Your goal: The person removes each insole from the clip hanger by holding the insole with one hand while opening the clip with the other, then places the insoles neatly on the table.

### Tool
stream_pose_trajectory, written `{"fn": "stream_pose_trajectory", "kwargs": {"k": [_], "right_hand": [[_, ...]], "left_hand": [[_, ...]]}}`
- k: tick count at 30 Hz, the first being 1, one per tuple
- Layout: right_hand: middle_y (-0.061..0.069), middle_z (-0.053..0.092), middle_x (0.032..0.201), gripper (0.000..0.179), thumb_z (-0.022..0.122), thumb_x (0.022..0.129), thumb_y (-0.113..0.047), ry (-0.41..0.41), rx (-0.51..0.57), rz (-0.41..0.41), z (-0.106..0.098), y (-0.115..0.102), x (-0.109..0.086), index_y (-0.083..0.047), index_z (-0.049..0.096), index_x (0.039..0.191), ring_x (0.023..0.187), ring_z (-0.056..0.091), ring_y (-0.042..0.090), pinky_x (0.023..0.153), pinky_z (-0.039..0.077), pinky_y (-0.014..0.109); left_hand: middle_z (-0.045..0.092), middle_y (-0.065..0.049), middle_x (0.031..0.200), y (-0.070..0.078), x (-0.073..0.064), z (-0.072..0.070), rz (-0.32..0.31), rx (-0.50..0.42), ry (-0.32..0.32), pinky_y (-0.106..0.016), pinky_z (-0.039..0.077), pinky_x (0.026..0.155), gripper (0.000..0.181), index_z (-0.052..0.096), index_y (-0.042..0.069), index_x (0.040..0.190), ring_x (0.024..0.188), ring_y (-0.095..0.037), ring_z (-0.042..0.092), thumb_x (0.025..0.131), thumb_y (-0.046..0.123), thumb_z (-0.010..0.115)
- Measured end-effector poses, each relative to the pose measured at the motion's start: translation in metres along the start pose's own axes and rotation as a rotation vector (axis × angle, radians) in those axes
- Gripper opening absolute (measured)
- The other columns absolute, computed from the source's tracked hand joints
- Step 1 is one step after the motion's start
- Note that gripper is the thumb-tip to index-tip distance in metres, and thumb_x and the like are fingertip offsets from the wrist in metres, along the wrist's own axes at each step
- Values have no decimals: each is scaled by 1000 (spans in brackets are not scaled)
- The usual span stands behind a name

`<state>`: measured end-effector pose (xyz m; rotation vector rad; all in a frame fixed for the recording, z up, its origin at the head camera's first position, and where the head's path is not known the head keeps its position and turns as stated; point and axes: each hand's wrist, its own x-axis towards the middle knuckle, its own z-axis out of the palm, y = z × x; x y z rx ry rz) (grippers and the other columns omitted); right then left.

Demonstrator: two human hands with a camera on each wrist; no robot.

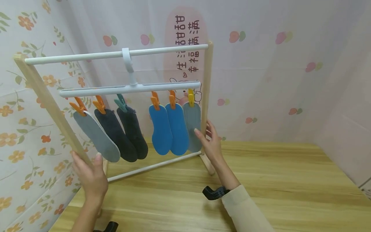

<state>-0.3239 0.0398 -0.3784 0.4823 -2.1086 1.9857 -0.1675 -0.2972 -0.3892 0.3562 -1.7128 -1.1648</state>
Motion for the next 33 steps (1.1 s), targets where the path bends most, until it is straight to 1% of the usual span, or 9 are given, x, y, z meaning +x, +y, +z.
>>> {"fn": "stream_pose_trajectory", "kwargs": {"k": [2, 5, 8, 14, 19, 22, 26, 33], "right_hand": [[7, 45, 154, 71, 68, 96, -40, 15, 6, 1, -4, 0, -1, -33, 33, 156, 140, 46, 31, 113, 43, 55], [7, 45, 154, 70, 69, 95, -41, 36, 11, 11, -12, -1, -3, -32, 34, 156, 140, 45, 30, 114, 42, 55], [10, 46, 152, 70, 68, 96, -42, 50, 9, 30, -19, -2, -4, -31, 35, 156, 138, 47, 32, 113, 42, 55], [14, 48, 149, 69, 66, 97, -43, 78, -15, 61, -34, -6, -8, -30, 34, 157, 134, 50, 32, 108, 48, 55], [12, 46, 150, 70, 65, 96, -48, 113, -44, 77, -42, -10, -9, -31, 35, 156, 133, 46, 31, 104, 48, 53], [11, 46, 150, 70, 65, 95, -49, 136, -40, 91, -48, -11, -9, -32, 36, 156, 133, 45, 31, 105, 47, 53], [12, 47, 148, 69, 66, 94, -49, 170, -19, 103, -55, -13, -11, -31, 38, 155, 132, 47, 31, 105, 47, 51], [15, 45, 149, 69, 65, 95, -49, 227, -8, 118, -70, -15, -12, -30, 38, 155, 132, 47, 31, 109, 44, 52]], "left_hand": [[20, -25, 161, 1, -1, 4, -14, 6, -21, -50, 10, 129, 83, 12, 5, 162, 152, -39, 18, 97, 34, 53], [18, -24, 163, 3, -3, 12, -26, 7, -35, -51, 10, 129, 84, 11, 4, 162, 153, -38, 17, 97, 35, 54], [19, -26, 162, 4, -4, 20, -24, 17, -38, -52, 11, 129, 85, 11, 3, 162, 153, -38, 18, 97, 36, 55], [19, -27, 162, 3, -6, 36, -14, 19, -44, -53, 12, 129, 86, 11, 2, 161, 153, -37, 18, 97, 37, 56], [17, -24, 164, 2, -8, 50, -18, 14, -54, -51, 11, 130, 88, 11, 2, 161, 155, -33, 16, 97, 39, 57], [17, -25, 164, 2, -9, 59, -16, 8, -63, -50, 10, 130, 88, 10, 1, 161, 155, -33, 16, 98, 39, 58], [19, -28, 162, 3, -9, 69, -3, -1, -67, -50, 11, 130, 88, 11, -1, 160, 154, -36, 18, 98, 38, 59], [14, -23, 165, 10, -12, 87, -14, -16, -114, -52, 9, 130, 87, 10, 2, 161, 156, -33, 13, 99, 41, 57]]}}
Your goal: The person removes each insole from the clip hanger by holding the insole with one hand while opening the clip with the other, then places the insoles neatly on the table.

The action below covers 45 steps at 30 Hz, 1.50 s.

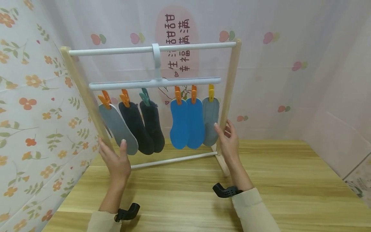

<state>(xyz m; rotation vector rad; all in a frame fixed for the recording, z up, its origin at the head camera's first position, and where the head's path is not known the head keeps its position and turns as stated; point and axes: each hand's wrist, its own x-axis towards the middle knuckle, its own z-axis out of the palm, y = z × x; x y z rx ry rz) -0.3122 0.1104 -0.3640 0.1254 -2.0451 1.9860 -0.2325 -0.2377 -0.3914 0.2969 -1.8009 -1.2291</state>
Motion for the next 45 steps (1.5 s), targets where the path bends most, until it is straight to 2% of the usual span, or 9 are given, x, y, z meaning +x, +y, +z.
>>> {"fn": "stream_pose_trajectory", "kwargs": {"k": [11, 16, 22, 30, 39, 45], "right_hand": [[17, 47, 148, 74, 65, 94, -52, 102, -19, 7, -15, 0, 4, -25, 37, 157, 130, 49, 32, 105, 44, 49], [15, 47, 149, 72, 65, 94, -53, 120, -10, 17, -20, -2, 5, -27, 37, 156, 130, 48, 31, 107, 43, 48], [14, 47, 147, 74, 64, 94, -55, 148, -11, 42, -29, -5, 8, -34, 33, 157, 128, 48, 27, 108, 42, 44], [11, 51, 138, 63, 64, 94, -55, 187, -15, 28, -40, -6, 13, -27, 47, 149, 115, 52, 18, 100, 43, 37], [10, 50, 139, 64, 64, 95, -52, 207, 6, 26, -49, -8, 13, -25, 45, 151, 120, 50, 20, 106, 39, 42], [13, 48, 142, 69, 62, 96, -53, 250, 4, 54, -57, -11, 15, -23, 40, 153, 125, 51, 24, 108, 40, 43]], "left_hand": [[16, -17, 167, 7, 0, 25, -18, -37, -21, -54, 12, 129, 87, 13, 6, 162, 155, -33, 16, 97, 43, 59], [20, -20, 164, 8, 1, 35, -12, -52, -14, -53, 15, 128, 87, 15, 5, 161, 153, -35, 20, 97, 42, 60], [19, -22, 164, 9, 2, 48, -35, -51, -66, -55, 16, 128, 89, 12, 5, 161, 153, -36, 20, 97, 44, 60], [17, -22, 165, 10, 3, 62, -36, -62, -125, -55, 15, 128, 87, 11, 4, 161, 154, -36, 19, 99, 44, 58], [21, -22, 162, 11, 1, 76, -31, -127, -135, -55, 16, 127, 84, 15, 4, 161, 150, -37, 24, 98, 45, 52], [15, -21, 166, 13, -2, 87, -53, -146, -168, -56, 4, 129, 84, 15, 4, 161, 158, -39, 4, 97, 48, 48]]}}
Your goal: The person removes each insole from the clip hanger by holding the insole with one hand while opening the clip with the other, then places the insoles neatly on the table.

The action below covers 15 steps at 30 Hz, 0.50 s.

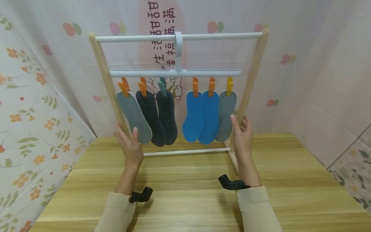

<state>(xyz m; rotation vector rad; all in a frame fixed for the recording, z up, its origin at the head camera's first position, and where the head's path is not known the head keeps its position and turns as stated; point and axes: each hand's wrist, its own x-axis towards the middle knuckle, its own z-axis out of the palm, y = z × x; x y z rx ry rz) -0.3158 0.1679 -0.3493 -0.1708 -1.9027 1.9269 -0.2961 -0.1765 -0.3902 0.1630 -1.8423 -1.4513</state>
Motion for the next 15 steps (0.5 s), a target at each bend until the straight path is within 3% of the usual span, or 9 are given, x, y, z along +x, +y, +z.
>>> {"fn": "stream_pose_trajectory", "kwargs": {"k": [2, 6, 15], "right_hand": [[14, 47, 145, 71, 61, 96, -54, 11, -1, 6, -2, -2, 0, -22, 38, 154, 128, 50, 25, 112, 40, 45], [13, 47, 146, 71, 61, 96, -55, 36, -12, 9, -7, -3, 2, -22, 37, 155, 129, 49, 25, 113, 39, 45], [10, 46, 144, 71, 61, 95, -55, 95, -32, 22, -15, -2, 5, -25, 37, 155, 124, 46, 19, 106, 40, 39]], "left_hand": [[15, -21, 167, 1, 0, 3, 8, -9, -7, -56, 4, 129, 84, 15, 3, 161, 158, -38, 4, 97, 47, 48], [23, -24, 161, 4, -1, 9, 40, -41, -12, -55, 13, 128, 83, 16, -1, 160, 153, -39, 21, 98, 44, 48], [17, -23, 164, 7, -6, 22, 9, -42, -49, -55, 12, 128, 83, 13, 1, 160, 154, -37, 17, 98, 45, 47]]}}
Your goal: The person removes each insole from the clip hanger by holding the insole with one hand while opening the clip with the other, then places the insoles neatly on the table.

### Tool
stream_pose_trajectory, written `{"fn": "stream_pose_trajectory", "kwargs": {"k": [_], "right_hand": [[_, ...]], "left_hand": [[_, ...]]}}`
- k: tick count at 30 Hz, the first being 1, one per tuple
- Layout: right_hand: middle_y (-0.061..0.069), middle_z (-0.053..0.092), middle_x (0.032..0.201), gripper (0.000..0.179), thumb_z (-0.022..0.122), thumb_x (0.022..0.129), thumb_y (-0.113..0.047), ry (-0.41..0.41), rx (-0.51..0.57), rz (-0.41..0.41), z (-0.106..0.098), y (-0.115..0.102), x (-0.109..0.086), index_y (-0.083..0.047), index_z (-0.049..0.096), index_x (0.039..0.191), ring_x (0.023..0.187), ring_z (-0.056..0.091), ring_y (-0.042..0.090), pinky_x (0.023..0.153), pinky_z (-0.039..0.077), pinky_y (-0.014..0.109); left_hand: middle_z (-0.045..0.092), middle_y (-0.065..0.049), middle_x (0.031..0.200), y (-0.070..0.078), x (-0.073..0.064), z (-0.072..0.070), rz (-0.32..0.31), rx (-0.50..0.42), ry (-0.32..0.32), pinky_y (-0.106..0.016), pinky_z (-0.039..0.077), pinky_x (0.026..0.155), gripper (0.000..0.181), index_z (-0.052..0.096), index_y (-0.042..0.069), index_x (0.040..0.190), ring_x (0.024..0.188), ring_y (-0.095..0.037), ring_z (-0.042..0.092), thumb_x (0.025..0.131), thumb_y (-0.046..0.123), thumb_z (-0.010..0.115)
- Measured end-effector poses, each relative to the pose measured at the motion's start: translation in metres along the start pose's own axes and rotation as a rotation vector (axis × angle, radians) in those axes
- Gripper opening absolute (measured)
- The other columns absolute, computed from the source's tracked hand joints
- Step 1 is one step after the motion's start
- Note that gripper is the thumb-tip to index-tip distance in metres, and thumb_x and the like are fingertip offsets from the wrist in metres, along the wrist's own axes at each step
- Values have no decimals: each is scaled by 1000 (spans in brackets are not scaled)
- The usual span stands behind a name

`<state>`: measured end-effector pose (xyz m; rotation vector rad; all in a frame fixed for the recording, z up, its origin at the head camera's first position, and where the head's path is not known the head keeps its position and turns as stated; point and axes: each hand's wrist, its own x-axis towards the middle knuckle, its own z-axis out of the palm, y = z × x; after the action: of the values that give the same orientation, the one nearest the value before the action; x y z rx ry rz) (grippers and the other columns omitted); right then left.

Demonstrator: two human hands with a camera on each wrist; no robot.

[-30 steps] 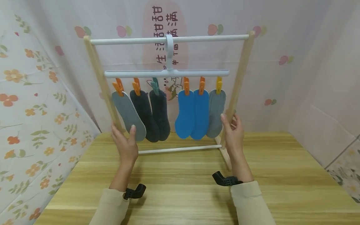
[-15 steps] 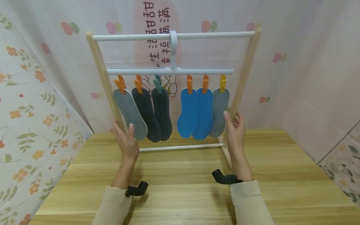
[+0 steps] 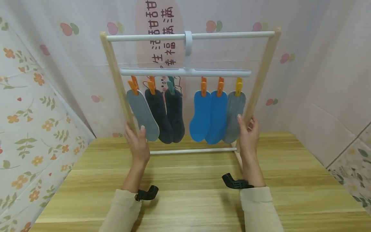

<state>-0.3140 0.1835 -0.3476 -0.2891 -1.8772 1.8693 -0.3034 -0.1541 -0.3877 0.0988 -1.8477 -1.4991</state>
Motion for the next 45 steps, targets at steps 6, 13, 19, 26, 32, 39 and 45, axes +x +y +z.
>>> {"fn": "stream_pose_trajectory", "kwargs": {"k": [6, 13, 19, 26, 32, 39, 45], "right_hand": [[10, 46, 145, 71, 61, 95, -56, 27, -18, -2, -7, 1, 4, -25, 37, 155, 123, 47, 19, 103, 40, 38], [6, 48, 141, 70, 62, 95, -55, 63, -28, -7, -13, 2, 8, -25, 38, 154, 116, 48, 13, 98, 41, 32], [-3, 51, 128, 68, 64, 95, -54, 97, -10, -13, -17, 1, 10, -24, 42, 152, 110, 48, 9, 99, 39, 33], [-1, 49, 130, 67, 64, 96, -50, 110, 24, -33, -18, 2, 9, -21, 41, 152, 113, 46, 10, 101, 36, 36], [12, 45, 148, 70, 62, 97, -49, 99, 26, -36, -21, 3, 9, -20, 36, 155, 125, 45, 20, 112, 36, 46], [11, 45, 147, 70, 61, 97, -49, 97, 12, -14, -24, 2, 9, -22, 35, 156, 121, 46, 17, 108, 37, 43], [11, 39, 156, 74, 61, 97, -51, 50, 12, 13, -28, -2, 9, -24, 30, 158, 137, 41, 25, 116, 34, 47]], "left_hand": [[18, -21, 165, 1, -2, 8, -2, -5, -22, -55, 12, 128, 83, 13, 3, 161, 154, -35, 18, 99, 47, 47], [19, -19, 165, 3, -5, 16, -4, -19, -34, -54, 13, 128, 82, 14, 4, 161, 154, -32, 18, 100, 47, 46], [19, -18, 165, 4, -6, 23, 4, -18, -38, -54, 14, 127, 81, 14, 5, 161, 154, -32, 18, 100, 48, 45], [18, -16, 166, 5, -8, 30, -16, -15, -38, -56, 14, 127, 80, 13, 8, 162, 155, -32, 17, 100, 48, 45], [18, -16, 166, 6, -11, 33, -2, -13, -30, -57, 13, 127, 80, 14, 9, 162, 155, -32, 17, 100, 48, 47], [20, -17, 165, 4, -8, 30, -2, -5, -60, -55, 15, 127, 78, 15, 8, 161, 154, -32, 19, 102, 46, 48], [28, -23, 159, 3, 0, 20, 12, -115, -131, -55, 22, 124, 71, 19, 4, 159, 148, -36, 29, 104, 37, 48]]}}
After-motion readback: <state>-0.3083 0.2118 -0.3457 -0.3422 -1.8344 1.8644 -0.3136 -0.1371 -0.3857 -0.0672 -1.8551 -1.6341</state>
